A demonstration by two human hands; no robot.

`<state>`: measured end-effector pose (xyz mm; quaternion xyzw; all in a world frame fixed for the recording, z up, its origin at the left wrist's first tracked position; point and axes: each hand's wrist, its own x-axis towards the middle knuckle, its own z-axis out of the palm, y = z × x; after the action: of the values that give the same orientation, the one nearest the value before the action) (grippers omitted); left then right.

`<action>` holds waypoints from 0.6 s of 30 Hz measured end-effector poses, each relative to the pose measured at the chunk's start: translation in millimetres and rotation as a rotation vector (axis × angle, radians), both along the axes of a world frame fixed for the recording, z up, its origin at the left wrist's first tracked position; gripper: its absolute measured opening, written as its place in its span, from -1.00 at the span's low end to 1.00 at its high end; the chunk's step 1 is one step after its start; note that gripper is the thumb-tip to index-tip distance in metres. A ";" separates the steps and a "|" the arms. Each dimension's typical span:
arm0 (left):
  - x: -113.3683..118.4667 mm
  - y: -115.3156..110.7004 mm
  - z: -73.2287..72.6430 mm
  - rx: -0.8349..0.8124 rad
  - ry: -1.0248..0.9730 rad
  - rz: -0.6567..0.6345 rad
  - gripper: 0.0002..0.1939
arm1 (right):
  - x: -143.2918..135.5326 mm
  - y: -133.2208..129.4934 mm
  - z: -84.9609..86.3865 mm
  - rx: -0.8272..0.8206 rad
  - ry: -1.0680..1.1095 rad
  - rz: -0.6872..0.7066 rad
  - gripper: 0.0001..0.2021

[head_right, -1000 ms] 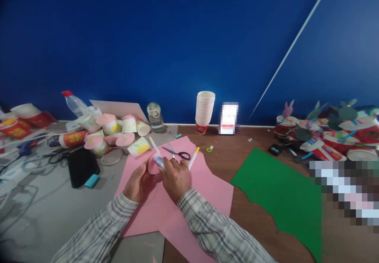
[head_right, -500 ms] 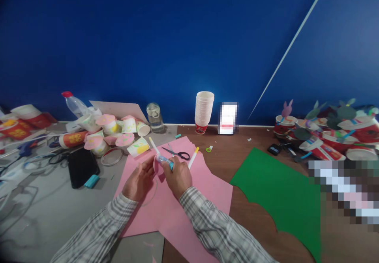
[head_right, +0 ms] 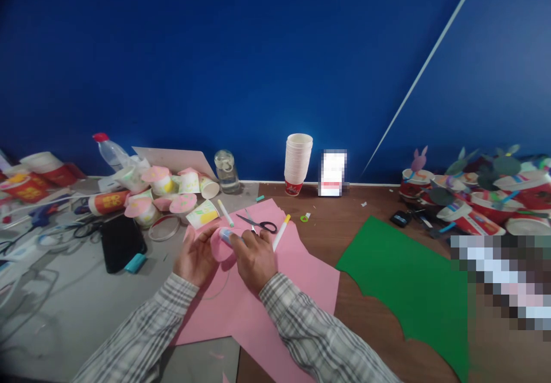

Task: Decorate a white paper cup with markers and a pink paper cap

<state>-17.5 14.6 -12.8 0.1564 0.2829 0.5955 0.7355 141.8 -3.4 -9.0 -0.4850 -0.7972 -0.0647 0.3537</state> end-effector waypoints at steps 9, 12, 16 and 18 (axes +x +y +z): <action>2.9 -1.6 1.3 -0.046 0.050 -0.105 -0.27 | -0.7 -7.8 5.7 0.013 -0.009 0.153 -0.69; 8.6 -6.1 3.8 -0.009 0.066 -0.138 -0.27 | -2.7 -7.9 4.4 -0.145 0.189 0.157 -0.75; 14.2 -12.0 3.9 0.070 0.114 -0.138 -0.31 | -6.8 -8.7 0.6 -0.264 0.395 0.059 -0.78; 15.1 -15.0 1.7 0.151 0.173 -0.127 -0.32 | -8.6 -7.7 -1.9 -0.315 0.500 -0.021 -0.80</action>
<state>-2.3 -0.4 -11.2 0.2797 0.2894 0.5515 0.7307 133.2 -11.1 -10.9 -0.5432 -0.6805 0.1777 0.4586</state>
